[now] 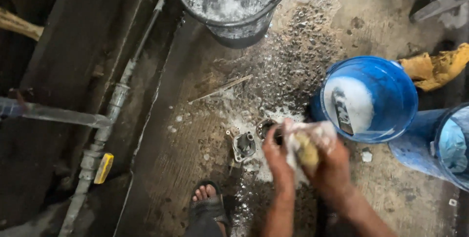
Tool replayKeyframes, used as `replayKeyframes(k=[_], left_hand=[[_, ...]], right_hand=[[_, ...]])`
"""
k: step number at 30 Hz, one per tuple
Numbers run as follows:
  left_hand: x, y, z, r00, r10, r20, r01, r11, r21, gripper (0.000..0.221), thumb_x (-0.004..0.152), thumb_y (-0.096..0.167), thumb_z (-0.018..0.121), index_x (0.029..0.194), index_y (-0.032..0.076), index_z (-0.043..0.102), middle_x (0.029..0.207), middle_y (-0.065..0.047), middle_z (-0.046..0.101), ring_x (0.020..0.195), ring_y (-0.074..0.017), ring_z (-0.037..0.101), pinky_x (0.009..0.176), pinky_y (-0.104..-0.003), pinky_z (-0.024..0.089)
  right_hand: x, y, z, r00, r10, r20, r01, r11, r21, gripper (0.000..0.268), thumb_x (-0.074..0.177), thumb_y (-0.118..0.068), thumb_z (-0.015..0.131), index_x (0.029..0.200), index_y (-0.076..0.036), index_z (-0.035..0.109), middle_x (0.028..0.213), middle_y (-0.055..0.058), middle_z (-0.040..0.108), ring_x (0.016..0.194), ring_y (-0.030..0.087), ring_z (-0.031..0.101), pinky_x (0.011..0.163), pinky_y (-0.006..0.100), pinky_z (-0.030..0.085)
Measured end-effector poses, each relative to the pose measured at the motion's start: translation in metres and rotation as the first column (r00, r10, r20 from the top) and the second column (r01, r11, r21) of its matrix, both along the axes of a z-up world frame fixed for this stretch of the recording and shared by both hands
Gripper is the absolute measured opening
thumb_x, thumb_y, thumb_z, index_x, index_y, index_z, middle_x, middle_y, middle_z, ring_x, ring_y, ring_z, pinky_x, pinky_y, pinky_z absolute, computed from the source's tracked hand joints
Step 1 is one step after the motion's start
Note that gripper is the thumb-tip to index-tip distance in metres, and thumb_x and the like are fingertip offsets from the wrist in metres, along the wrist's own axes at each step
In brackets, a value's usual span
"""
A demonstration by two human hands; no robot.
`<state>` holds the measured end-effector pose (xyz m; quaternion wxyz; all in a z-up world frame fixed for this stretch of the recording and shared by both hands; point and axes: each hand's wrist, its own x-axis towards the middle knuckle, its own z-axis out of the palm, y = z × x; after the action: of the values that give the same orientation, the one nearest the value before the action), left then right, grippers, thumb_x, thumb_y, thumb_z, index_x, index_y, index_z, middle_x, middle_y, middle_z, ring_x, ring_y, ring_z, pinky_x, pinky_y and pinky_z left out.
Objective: Washing and degreasing mechanical engine components using soapy water and a brush.
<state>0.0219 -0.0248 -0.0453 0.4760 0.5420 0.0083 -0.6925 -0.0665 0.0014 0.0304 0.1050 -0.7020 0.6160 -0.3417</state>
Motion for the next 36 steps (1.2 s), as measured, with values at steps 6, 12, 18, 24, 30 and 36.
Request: replayKeyframes(k=[6, 12, 18, 24, 30, 36], left_hand=[[0.013, 0.001, -0.087, 0.973, 0.217, 0.078, -0.206, 0.970, -0.125, 0.035, 0.097, 0.045, 0.068, 0.080, 0.015, 0.072, 0.066, -0.001, 0.065, 0.045, -0.0145, 0.059, 0.035, -0.029, 0.049], [0.015, 0.009, -0.049, 0.943, 0.187, -0.274, -0.229, 0.965, -0.131, 0.081, 0.088, 0.037, 0.070, 0.161, 0.018, 0.041, 0.112, -0.006, 0.070, 0.069, -0.0143, 0.065, 0.055, -0.028, 0.056], [-0.018, 0.044, -0.167, 0.998, -0.015, -0.056, -0.016, 0.851, -0.526, 0.052, 0.104, 0.039, 0.048, 0.151, 0.016, 0.043, 0.159, -0.012, 0.043, 0.136, -0.0291, 0.049, 0.112, -0.052, 0.044], [-0.011, 0.002, -0.191, 0.898, 0.188, 0.398, 0.318, 0.347, -0.882, 0.062, 0.111, 0.062, 0.035, 0.162, 0.029, 0.021, 0.150, -0.008, 0.046, 0.129, -0.0169, 0.047, 0.123, -0.032, 0.034], [0.015, 0.016, -0.120, 0.988, -0.027, -0.155, -0.144, 0.253, -0.957, 0.051, 0.118, 0.043, 0.018, 0.150, 0.019, 0.049, 0.101, -0.002, 0.050, 0.088, -0.0167, 0.055, 0.088, -0.035, 0.053], [0.005, 0.001, -0.018, 0.880, -0.334, -0.338, -0.333, 0.074, -0.940, 0.086, 0.105, -0.012, 0.048, 0.167, 0.037, 0.016, 0.130, -0.007, 0.063, 0.126, -0.0254, 0.057, 0.099, -0.048, 0.061]], right_hand=[[0.010, 0.032, -0.030, 0.941, 0.327, 0.084, -0.317, 0.942, -0.112, 0.034, 0.091, -0.022, 0.070, 0.121, -0.005, 0.064, 0.118, 0.017, 0.071, 0.106, 0.036, 0.068, 0.097, 0.050, 0.053], [-0.001, 0.033, -0.022, 0.920, -0.111, 0.376, 0.048, 0.983, 0.175, 0.030, 0.081, -0.006, 0.068, 0.109, -0.011, 0.076, 0.109, 0.005, 0.079, 0.097, 0.017, 0.076, 0.086, 0.028, 0.058], [0.006, 0.003, 0.013, 0.801, -0.124, 0.586, 0.135, 0.991, 0.026, 0.036, 0.092, -0.012, 0.069, 0.125, -0.001, 0.061, 0.127, 0.015, 0.065, 0.119, 0.025, 0.065, 0.106, 0.036, 0.054], [-0.002, 0.020, -0.048, 0.965, 0.233, 0.119, -0.232, 0.973, -0.021, 0.058, 0.083, -0.023, 0.083, 0.135, -0.016, 0.060, 0.130, 0.019, 0.064, 0.115, 0.036, 0.060, 0.092, 0.049, 0.048], [-0.019, 0.043, -0.059, 0.971, 0.221, 0.090, -0.233, 0.960, 0.153, 0.043, 0.081, -0.020, 0.079, 0.123, -0.015, 0.071, 0.127, 0.015, 0.067, 0.114, 0.035, 0.061, 0.096, 0.048, 0.051], [-0.020, 0.039, -0.043, 0.984, -0.042, 0.174, 0.041, 0.999, 0.007, 0.061, 0.070, 0.001, 0.072, 0.129, -0.013, 0.067, 0.130, 0.023, 0.060, 0.118, 0.033, 0.069, 0.096, 0.041, 0.062]])
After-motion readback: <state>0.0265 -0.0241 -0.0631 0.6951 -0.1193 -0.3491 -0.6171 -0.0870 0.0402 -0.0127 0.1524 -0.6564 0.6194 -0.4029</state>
